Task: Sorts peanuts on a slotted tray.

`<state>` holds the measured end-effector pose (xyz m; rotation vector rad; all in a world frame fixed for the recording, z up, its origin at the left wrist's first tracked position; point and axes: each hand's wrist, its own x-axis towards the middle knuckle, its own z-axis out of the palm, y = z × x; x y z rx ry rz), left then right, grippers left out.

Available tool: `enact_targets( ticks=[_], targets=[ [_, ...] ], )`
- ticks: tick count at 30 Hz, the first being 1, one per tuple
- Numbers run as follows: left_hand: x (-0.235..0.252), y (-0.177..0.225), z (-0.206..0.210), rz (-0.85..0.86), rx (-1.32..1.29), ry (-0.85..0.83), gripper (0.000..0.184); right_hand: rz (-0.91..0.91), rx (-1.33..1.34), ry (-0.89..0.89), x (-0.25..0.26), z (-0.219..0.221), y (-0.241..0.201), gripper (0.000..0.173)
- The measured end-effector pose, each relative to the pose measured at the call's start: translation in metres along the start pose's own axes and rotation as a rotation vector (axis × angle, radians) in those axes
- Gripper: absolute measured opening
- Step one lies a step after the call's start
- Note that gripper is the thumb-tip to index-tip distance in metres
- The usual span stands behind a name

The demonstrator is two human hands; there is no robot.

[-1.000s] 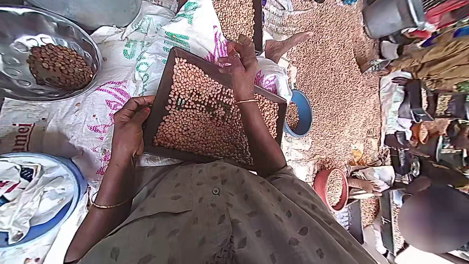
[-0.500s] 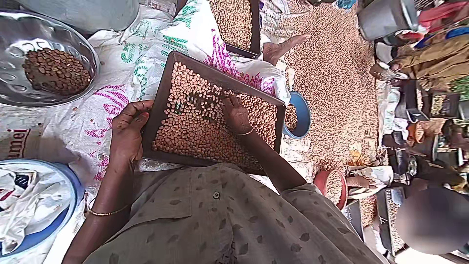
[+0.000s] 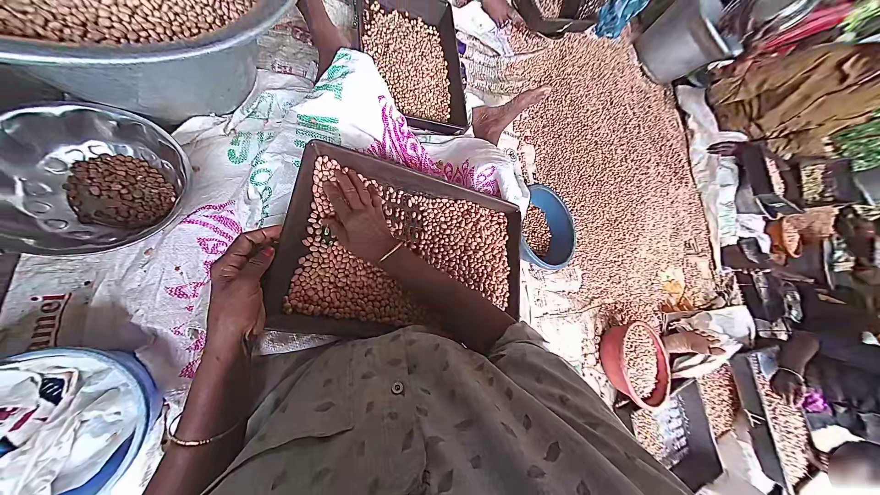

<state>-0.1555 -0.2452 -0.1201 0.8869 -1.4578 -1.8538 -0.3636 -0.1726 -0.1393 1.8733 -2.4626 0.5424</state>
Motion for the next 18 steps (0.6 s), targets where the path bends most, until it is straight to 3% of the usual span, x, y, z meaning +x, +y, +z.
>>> enact_targets(
  ticks=[2, 5, 8, 12, 15, 18],
  targets=[
    [0.001, 0.000, 0.000, -0.002, -0.001, 0.001, 0.030, -0.106, -0.051, -0.096, -0.014, 0.010, -0.007, 0.062],
    [0.000, -0.001, -0.002, -0.009, -0.017, -0.008, 0.030, -0.260, -0.043, -0.137, -0.052, -0.002, -0.004, 0.051],
    [0.000, -0.002, -0.002, -0.018, -0.019, -0.018, 0.029, -0.135, -0.161, -0.039, -0.081, -0.016, 0.019, 0.044],
    [0.000, -0.001, -0.001, -0.008, -0.030, -0.019, 0.029, 0.133, -0.144, 0.163, -0.081, -0.034, 0.054, 0.030],
    [0.000, -0.001, -0.001, -0.009, -0.030, -0.013, 0.030, 0.148, -0.001, 0.197, -0.057, -0.053, 0.043, 0.024],
    [0.000, -0.001, -0.001, -0.016, -0.030, -0.011, 0.031, 0.052, 0.118, 0.166, -0.018, -0.057, 0.016, 0.025]
  ],
)
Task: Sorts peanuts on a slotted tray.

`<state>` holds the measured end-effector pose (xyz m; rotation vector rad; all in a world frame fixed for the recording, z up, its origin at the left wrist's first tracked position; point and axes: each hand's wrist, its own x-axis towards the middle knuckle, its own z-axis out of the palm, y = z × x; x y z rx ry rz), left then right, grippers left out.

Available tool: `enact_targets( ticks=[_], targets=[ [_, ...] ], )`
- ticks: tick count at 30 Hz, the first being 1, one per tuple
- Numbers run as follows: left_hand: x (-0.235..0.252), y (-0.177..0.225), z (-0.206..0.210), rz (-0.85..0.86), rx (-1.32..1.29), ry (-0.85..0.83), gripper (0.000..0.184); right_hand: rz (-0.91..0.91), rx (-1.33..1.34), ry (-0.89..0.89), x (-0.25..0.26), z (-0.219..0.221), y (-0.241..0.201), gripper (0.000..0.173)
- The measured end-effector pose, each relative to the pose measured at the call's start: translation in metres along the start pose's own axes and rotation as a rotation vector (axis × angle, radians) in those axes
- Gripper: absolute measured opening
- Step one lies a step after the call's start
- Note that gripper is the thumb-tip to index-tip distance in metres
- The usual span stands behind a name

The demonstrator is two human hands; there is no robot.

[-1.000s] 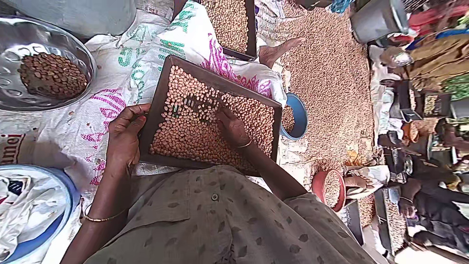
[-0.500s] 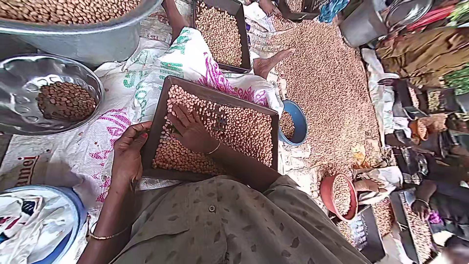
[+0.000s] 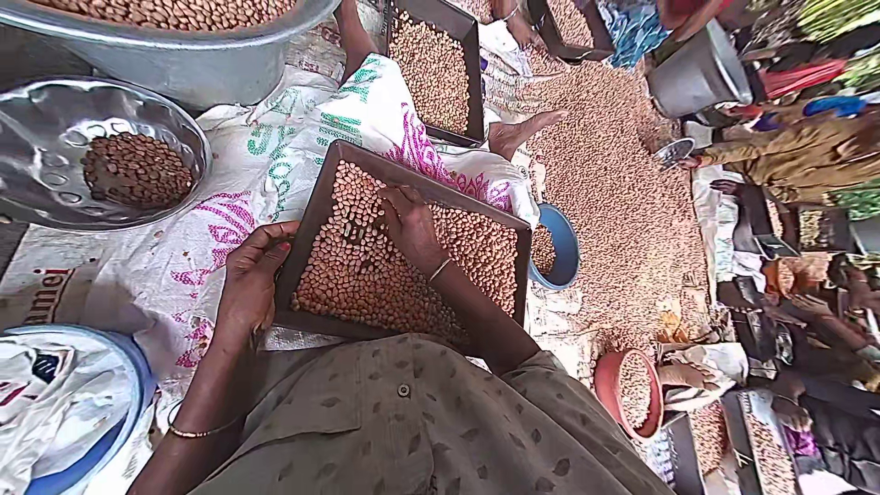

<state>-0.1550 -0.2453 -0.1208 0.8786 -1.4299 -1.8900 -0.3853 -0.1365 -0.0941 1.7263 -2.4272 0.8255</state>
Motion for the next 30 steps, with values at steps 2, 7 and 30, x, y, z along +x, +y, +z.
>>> enact_targets(
  ticks=[2, 7, 30],
  targets=[
    [0.001, 0.001, 0.000, -0.006, -0.011, 0.000, 0.031, -0.082, 0.043, -0.011, 0.029, 0.024, -0.004, 0.033],
    [0.000, 0.002, -0.002, -0.016, -0.032, -0.003, 0.031, -0.201, 0.196, -0.271, 0.048, 0.045, 0.008, 0.047],
    [0.003, -0.004, -0.005, -0.012, -0.047, -0.034, 0.030, 0.553, 1.030, -0.512, 0.000, -0.010, 0.038, 0.028]
  ],
)
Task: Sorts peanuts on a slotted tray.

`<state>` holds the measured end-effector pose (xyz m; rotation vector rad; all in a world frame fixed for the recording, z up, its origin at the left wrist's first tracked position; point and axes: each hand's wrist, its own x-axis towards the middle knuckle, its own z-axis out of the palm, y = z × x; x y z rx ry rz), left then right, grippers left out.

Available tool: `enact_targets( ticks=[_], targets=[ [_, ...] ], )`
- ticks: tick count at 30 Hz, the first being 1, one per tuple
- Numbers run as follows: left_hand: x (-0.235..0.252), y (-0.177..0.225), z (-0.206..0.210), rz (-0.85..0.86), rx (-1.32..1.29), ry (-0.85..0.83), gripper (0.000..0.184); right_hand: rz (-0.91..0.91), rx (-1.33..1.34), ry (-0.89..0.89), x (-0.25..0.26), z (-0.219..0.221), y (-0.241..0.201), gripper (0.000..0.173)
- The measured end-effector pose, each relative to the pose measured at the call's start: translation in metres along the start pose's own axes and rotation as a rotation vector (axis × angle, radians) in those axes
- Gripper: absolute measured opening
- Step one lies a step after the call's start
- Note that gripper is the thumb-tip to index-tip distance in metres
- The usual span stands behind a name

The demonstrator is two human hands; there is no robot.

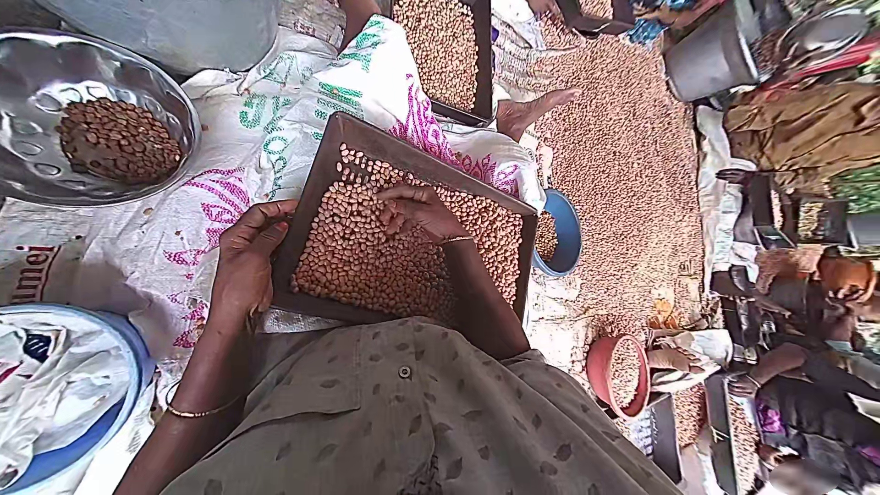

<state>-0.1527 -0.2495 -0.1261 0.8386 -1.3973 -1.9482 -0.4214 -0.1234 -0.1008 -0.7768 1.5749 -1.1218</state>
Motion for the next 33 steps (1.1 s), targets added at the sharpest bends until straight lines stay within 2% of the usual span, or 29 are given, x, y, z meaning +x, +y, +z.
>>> enact_targets(
  ticks=[3, 5, 7, 9, 11, 14, 16, 19, 20, 22, 24, 26, 30, 33],
  targets=[
    [0.000, 0.001, 0.001, 0.005, -0.018, -0.007, 0.031, -0.099, 0.033, 0.331, -0.009, -0.026, -0.008, 0.023],
    [-0.001, 0.001, 0.002, 0.022, -0.012, -0.006, 0.030, -0.139, -0.033, 0.401, -0.009, -0.025, -0.015, 0.022],
    [0.000, 0.001, 0.003, 0.040, 0.002, -0.001, 0.030, -0.163, -0.160, 0.333, -0.005, -0.011, -0.022, 0.025],
    [0.000, 0.000, 0.003, 0.046, 0.012, 0.006, 0.029, -0.225, -0.266, 0.184, 0.003, 0.012, -0.026, 0.027],
    [0.000, 0.001, 0.002, 0.042, 0.026, 0.010, 0.029, -0.384, -0.381, 0.057, 0.014, 0.038, -0.022, 0.026],
    [0.000, 0.002, 0.002, 0.037, 0.040, 0.006, 0.030, -0.652, -0.758, -0.013, 0.038, 0.060, -0.008, 0.026],
    [0.000, 0.002, 0.002, 0.042, 0.051, 0.007, 0.030, -0.613, -0.960, 0.037, 0.047, 0.064, -0.003, 0.024],
    [0.000, 0.004, 0.002, 0.041, 0.063, 0.006, 0.030, -0.408, -1.252, 0.278, 0.042, 0.051, -0.013, 0.029],
    [0.000, 0.004, 0.001, 0.042, 0.062, 0.003, 0.030, -0.353, -1.287, 0.301, 0.035, 0.043, -0.018, 0.029],
    [0.001, 0.002, 0.001, 0.050, 0.051, 0.002, 0.029, -0.389, -1.206, 0.254, 0.014, 0.030, -0.021, 0.026],
    [0.001, 0.002, 0.001, 0.051, 0.046, 0.003, 0.029, -0.473, -1.042, 0.111, -0.008, 0.028, -0.011, 0.015],
    [0.001, 0.002, 0.002, 0.048, 0.059, 0.001, 0.029, -0.495, -1.022, 0.012, -0.024, 0.034, 0.005, 0.009],
    [0.001, 0.004, 0.002, 0.046, 0.077, 0.014, 0.029, -0.577, -1.187, 0.070, -0.035, 0.048, 0.031, 0.011],
    [0.001, 0.004, 0.002, 0.042, 0.088, 0.014, 0.030, -0.453, -1.250, 0.098, -0.042, 0.058, 0.026, 0.011]
  ],
)
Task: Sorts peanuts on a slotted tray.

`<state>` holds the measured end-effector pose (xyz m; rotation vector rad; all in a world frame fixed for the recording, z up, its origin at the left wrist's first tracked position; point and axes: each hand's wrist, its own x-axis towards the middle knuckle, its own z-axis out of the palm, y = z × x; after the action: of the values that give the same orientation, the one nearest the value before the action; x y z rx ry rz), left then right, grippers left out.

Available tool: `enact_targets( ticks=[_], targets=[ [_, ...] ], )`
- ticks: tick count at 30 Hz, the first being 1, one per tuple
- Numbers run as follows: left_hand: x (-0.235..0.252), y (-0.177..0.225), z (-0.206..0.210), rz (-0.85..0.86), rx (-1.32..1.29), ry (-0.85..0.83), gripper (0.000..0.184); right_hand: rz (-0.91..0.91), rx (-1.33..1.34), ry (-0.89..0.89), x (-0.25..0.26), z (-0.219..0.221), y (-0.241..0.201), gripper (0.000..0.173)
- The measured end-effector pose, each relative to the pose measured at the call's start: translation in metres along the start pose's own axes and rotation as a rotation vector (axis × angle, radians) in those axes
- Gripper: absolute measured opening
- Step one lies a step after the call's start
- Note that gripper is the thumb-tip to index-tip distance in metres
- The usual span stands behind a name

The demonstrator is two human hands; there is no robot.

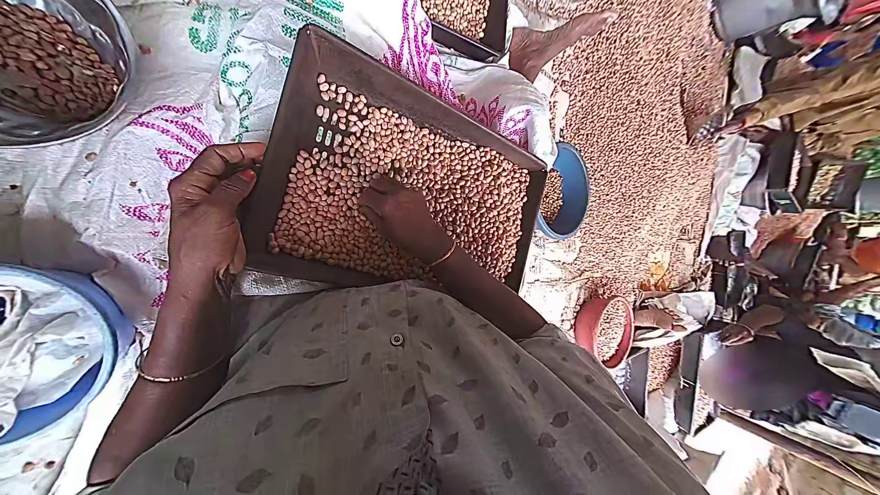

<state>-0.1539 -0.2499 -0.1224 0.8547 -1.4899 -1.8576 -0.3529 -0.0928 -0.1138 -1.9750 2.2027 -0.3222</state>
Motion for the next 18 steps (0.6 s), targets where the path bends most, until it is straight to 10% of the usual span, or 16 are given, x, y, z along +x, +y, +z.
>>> enact_targets(
  ticks=[8, 13, 18],
  targets=[
    [0.001, -0.001, 0.000, 0.012, -0.010, -0.001, 0.029, 0.217, 0.207, -0.132, 0.016, -0.024, 0.005, 0.013],
    [0.001, -0.002, 0.000, 0.005, -0.036, -0.004, 0.029, 0.385, 1.192, 0.666, 0.047, -0.089, 0.064, 0.046],
    [0.002, -0.002, 0.000, 0.005, -0.021, -0.010, 0.030, 0.303, 1.157, 0.096, 0.018, -0.058, 0.033, 0.027]
  ],
)
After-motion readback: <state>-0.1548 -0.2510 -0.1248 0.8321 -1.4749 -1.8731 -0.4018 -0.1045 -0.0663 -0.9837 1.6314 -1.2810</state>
